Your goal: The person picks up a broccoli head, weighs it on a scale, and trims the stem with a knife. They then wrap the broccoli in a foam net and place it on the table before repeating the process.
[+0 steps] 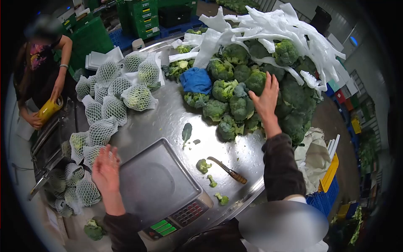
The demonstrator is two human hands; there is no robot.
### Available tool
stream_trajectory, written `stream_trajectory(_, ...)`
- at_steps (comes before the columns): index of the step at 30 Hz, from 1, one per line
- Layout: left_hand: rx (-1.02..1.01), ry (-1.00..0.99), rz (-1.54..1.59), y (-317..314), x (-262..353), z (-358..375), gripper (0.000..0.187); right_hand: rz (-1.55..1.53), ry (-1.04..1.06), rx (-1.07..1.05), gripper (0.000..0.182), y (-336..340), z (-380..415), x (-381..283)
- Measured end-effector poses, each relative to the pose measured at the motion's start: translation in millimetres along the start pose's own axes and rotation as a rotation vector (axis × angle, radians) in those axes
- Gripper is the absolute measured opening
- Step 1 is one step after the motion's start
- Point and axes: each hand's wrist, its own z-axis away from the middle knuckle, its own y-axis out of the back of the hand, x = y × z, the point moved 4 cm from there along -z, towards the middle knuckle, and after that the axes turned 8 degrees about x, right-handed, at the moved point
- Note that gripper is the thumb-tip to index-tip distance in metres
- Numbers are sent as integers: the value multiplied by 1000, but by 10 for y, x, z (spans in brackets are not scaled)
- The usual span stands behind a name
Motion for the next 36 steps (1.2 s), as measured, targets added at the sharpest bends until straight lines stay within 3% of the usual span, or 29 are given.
stream_trajectory(1,21,3,-91,1,-127,110,42,46,95,-48,77,-52,-67,14)
stream_trajectory(5,16,111,-390,-83,-758,605,40,2,22,-244,78,8,-162,69)
stream_trajectory(9,-24,226,-548,-292,-1316,1082,41,-215,181,94,75,654,188,-429)
stream_trajectory(10,-124,246,-579,-395,-1432,1168,48,-302,187,159,76,834,329,-606)
stream_trajectory(12,-210,253,-612,-563,-1612,1311,56,-548,211,112,81,1108,686,-977)
stream_trajectory(13,-225,218,-472,-650,-1674,1368,61,-622,222,91,82,1194,936,-1183)
stream_trajectory(15,-278,117,-289,-784,-1694,1474,77,-859,114,-139,84,1403,1492,-1628)
stream_trajectory(17,-21,-175,-228,-695,-1596,1542,76,-928,17,-457,79,1600,1921,-2071)
stream_trajectory(19,157,-161,-278,-520,-1201,1537,75,-1050,45,-623,71,1793,2067,-2313)
stream_trajectory(21,191,-240,-489,-302,-788,1533,77,-1168,44,-679,64,1784,2068,-2301)
stream_trajectory(23,190,-421,-960,-281,-418,1609,80,-1146,185,-768,62,1630,2052,-2121)
stream_trajectory(24,178,-418,-955,-215,-294,1580,80,-1076,160,-732,61,1517,1991,-1970)
stream_trajectory(26,236,-428,-1410,-53,-132,1537,87,-1017,27,-583,57,1200,1811,-1527)
stream_trajectory(27,217,-427,-1402,21,-115,1516,87,-974,-56,-486,55,1090,1627,-1274)
stream_trajectory(29,217,-540,-1744,115,-131,1505,89,-682,131,-161,45,992,1039,-752)
stream_trajectory(31,231,-442,-1730,88,-182,1536,90,-484,74,32,40,1067,510,-286)
stream_trajectory(34,254,-537,-1632,129,-160,1548,88,-105,65,208,34,1240,-146,332)
stream_trajectory(36,242,-679,-1664,202,-83,1596,78,255,242,263,37,1399,-483,566)
